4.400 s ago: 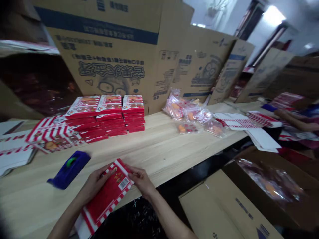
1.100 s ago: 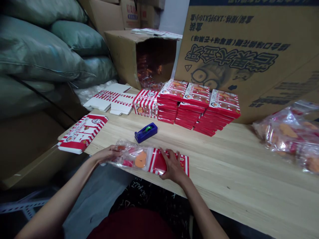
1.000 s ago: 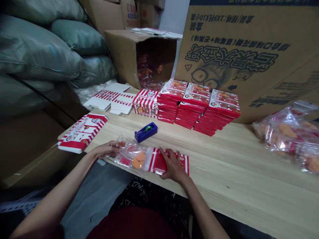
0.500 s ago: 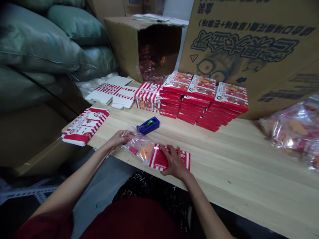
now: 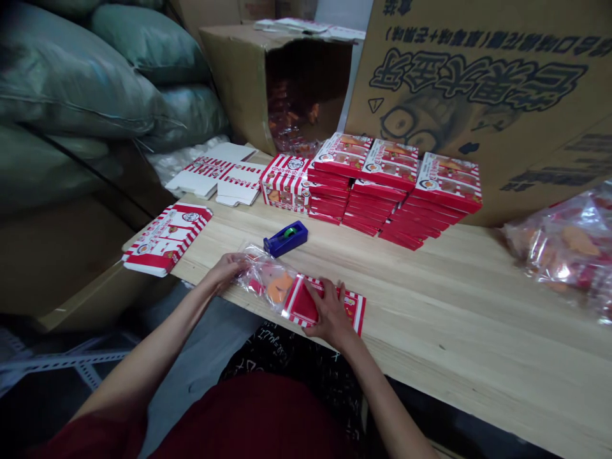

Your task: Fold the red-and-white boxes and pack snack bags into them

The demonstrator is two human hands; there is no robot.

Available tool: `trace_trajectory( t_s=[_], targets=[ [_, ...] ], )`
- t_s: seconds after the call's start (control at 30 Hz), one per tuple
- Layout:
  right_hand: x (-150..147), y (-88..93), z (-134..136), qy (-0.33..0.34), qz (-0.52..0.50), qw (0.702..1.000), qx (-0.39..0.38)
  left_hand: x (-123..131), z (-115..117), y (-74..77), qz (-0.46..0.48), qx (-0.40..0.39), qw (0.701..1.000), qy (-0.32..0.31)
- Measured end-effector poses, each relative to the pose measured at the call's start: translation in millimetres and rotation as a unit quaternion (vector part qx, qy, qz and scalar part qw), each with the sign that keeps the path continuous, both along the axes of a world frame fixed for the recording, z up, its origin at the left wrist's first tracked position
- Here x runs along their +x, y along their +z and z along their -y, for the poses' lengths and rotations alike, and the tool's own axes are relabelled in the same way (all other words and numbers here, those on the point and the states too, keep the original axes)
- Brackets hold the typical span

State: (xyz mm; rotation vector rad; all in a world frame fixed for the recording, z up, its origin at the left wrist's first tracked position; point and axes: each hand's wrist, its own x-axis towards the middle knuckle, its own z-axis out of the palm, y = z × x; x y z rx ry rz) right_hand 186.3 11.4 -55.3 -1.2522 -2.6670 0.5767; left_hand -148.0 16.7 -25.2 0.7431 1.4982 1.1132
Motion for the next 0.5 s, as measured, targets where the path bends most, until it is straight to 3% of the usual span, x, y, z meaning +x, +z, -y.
trace_trajectory(
  t_s=[0.13,0.33,0.5],
  targets=[
    [4.2,-0.3,3.6,0.014,0.0,1.0,0.005,10.3,10.7,-9.1,0.017,-0.009,1.0,-0.008],
    [8.4,5.4,2.2,0.022,0.024,0.999,-0.002,21.1,17.6,-10.5,0.023,0.006,1.0,0.0],
    [-1.1,9.1,6.4,0.011,0.016,1.0,-0.003,65.7,34.1,-25.8,-0.001,0.021,1.0,0.015]
  ],
)
